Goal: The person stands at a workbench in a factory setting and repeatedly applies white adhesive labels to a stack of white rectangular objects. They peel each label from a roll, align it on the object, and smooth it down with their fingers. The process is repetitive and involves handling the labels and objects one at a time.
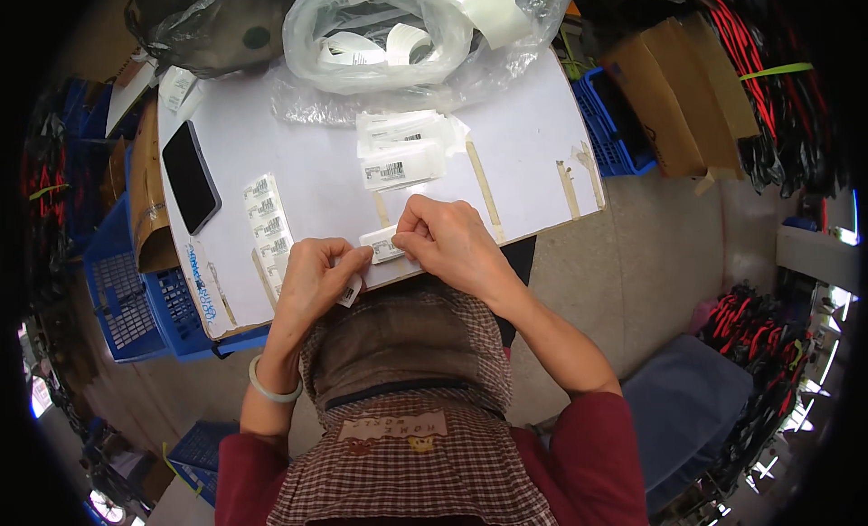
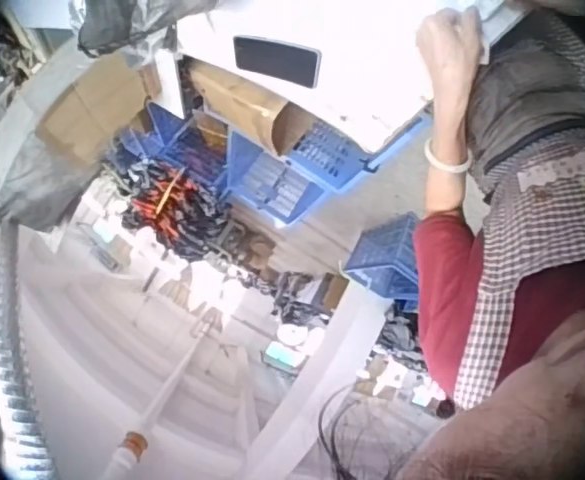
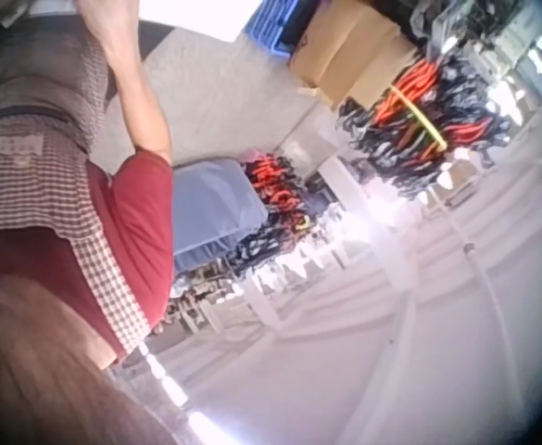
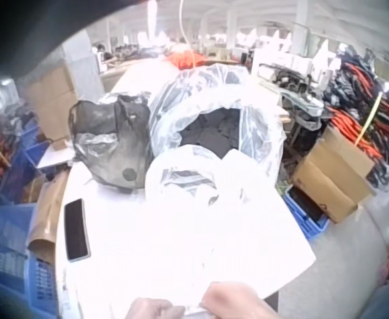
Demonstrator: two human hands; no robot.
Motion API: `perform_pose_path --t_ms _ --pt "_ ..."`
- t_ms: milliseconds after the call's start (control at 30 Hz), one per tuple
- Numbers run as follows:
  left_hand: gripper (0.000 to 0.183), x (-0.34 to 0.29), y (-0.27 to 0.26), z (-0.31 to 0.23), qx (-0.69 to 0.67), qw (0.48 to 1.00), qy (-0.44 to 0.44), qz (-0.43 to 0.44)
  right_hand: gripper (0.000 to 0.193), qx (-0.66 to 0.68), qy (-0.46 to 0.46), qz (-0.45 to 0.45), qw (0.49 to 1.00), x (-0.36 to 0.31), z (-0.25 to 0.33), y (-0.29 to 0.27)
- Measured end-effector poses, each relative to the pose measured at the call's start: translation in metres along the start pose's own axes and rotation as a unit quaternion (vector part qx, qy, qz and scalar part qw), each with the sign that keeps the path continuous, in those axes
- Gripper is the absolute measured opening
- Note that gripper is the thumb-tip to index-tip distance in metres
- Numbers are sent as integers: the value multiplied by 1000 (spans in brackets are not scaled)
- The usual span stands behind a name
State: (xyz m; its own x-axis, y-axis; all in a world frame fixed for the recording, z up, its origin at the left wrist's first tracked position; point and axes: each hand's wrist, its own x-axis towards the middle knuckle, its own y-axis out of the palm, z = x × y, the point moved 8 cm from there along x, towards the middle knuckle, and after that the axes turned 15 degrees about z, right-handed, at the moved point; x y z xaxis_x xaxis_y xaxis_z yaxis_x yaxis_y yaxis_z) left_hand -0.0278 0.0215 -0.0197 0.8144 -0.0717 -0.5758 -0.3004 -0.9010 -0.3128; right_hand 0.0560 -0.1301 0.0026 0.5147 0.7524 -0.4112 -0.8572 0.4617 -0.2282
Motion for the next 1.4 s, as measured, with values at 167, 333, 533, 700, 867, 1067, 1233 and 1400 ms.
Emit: perform_pose_path --t_ms 167,333,533,700,867,1067,1233,1400 --pt "33 -2 -1 -4 13 1000 3 0 15 -2 3 -2 1000 1 4 -1" --pt "35 2 0 1 -24 1000 -8 16 14 -27 2 -4 1000 1 7 -1" --pt "38 3 2 -21 200 979 13 -48 14 -189 -64 -79 977 -2 14 5" --pt "35 -13 -45 -45 50 985 29 -163 17 11 -65 -110 992 -5 18 -36" --pt "38 61 -39 -54 229 970 23 -75 27 -347 -25 -198 916 44 23 -35" --pt "37 62 -39 -53 228 973 14 -28 35 -339 -6 -208 917 22 33 -58" --pt "29 10 -35 -52 -278 948 139 65 18 -86 -282 -155 943 -19 71 -12" --pt "27 -33 -34 -65 -280 929 231 75 18 20 -277 -101 955 -19 67 4"
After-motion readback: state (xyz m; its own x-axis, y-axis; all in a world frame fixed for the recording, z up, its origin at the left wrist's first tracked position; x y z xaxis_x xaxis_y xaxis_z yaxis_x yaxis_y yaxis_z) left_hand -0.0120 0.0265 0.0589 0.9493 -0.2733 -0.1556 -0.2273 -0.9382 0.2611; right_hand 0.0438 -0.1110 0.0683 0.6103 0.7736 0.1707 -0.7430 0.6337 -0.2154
